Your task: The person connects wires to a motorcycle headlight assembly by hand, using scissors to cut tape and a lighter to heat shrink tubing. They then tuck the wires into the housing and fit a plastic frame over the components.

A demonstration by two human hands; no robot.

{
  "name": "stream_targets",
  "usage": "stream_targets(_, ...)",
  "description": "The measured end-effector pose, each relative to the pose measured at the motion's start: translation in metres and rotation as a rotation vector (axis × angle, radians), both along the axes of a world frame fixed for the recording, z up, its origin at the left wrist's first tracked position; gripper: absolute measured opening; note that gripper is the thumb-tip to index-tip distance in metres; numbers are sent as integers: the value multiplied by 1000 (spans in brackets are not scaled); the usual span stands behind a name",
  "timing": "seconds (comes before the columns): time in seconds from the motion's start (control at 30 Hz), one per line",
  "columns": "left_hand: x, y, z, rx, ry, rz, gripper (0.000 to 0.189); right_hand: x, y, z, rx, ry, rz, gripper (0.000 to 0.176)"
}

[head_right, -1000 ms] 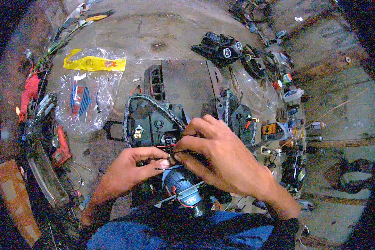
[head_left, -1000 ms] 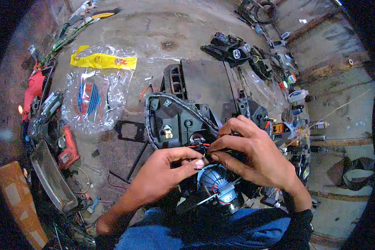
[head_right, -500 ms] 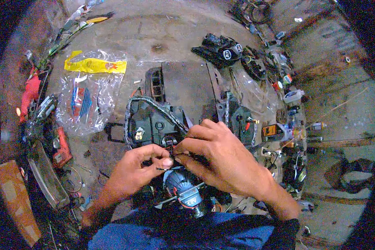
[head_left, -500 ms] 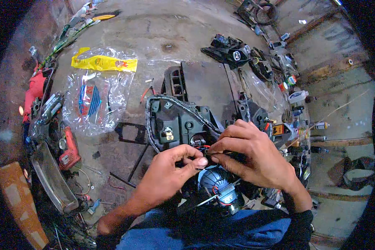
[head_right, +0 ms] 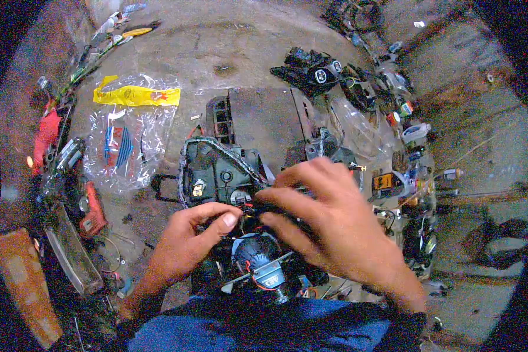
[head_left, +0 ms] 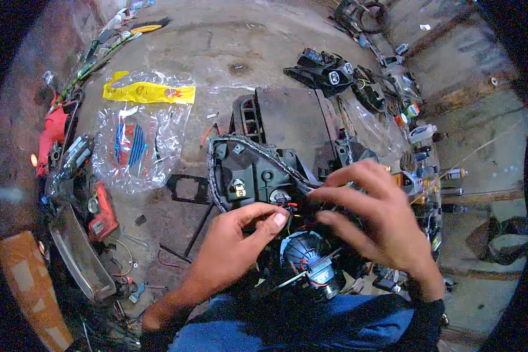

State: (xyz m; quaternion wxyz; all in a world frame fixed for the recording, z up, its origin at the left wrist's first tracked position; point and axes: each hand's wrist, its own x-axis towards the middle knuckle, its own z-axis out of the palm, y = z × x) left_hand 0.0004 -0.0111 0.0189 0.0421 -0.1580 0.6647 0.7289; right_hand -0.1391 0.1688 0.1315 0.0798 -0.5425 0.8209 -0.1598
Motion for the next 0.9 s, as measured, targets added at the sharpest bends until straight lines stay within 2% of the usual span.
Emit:
stream_targets(0.1,8,-18,27,-152,-5,106,23,4,39,27,-103,57,-220,33)
stream_targets(0.17,6,-34,32,-295,56,201,20,12,82,22,-379,125,-466,34)
stream_targets(0.23,-3,-49,28,-478,185,315,17,24,131,-4,-697,31,-849,36)
stream_targets(0.3,-26,-62,27,-755,367,233,16,37,188,-43,-743,35,-1091,35)
stream_targets(0.37,-51,-66,22,-842,520,37,19,62,225,-92,-646,-69,-1222,34)
stream_targets(0.4,-65,-65,23,-843,573,-70,23,79,228,-115,-689,-307,-1261,35)
stream_targets(0.43,-74,-62,22,-845,622,-181,27,94,223,-131,-733,-551,-1285,35)
stream_targets(0.5,-90,-55,15,-802,598,-338,29,111,207,-143,-673,-1041,-1163,37)
stream_targets(0.6,-107,-43,19,-821,554,-527,32,113,178,-145,-654,-1269,-1008,35)
stream_targets(0.7,-114,-39,28,-810,487,-624,36,101,162,-147,-692,-1365,-914,32)
stream_targets(0.8,-119,-34,28,-841,469,-713,35,94,153,-156,-607,-1328,-795,31)
stream_targets(0.9,-125,-32,26,-831,453,-782,34,91,143,-152,-688,-1512,-735,30)
